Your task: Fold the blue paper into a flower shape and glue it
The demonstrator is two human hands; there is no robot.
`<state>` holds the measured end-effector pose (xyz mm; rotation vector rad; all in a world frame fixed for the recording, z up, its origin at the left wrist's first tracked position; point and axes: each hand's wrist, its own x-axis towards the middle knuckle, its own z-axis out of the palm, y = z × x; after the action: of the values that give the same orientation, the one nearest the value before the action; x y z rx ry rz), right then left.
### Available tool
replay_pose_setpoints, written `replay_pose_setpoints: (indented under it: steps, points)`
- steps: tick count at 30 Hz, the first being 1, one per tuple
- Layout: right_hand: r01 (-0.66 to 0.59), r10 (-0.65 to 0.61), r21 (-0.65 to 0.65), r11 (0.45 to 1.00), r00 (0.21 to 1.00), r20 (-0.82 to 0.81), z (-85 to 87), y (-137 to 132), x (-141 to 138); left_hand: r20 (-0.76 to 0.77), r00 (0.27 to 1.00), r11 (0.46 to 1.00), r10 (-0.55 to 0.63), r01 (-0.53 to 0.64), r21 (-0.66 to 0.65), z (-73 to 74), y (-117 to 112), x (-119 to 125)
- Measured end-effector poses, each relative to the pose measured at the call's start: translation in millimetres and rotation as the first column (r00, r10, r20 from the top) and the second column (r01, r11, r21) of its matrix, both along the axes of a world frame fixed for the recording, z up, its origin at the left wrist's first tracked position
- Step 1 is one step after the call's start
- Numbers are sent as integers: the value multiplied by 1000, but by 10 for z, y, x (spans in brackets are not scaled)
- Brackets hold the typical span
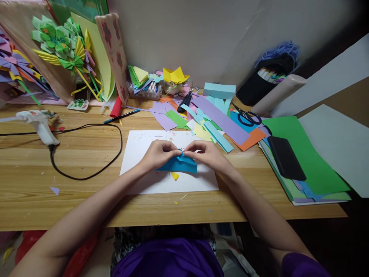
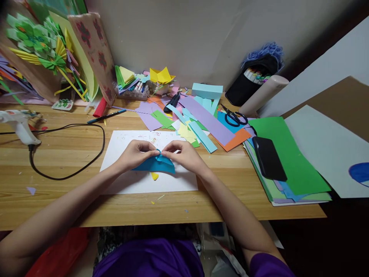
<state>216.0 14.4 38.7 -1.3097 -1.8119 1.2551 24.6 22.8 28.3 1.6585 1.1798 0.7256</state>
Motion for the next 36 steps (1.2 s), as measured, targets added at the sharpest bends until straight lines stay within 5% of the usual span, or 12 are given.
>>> replay_pose_setpoints:
  steps: [14,36]
  points:
    - [-134,130,-129,983,991,-39,-64,64,44,68,977,971,-201,208,-117,-62,92,-76]
    - [-3,-4,-79,997,996,-91,-118,43,-33,1,995,991,-103,103,85,-67,7,-5]
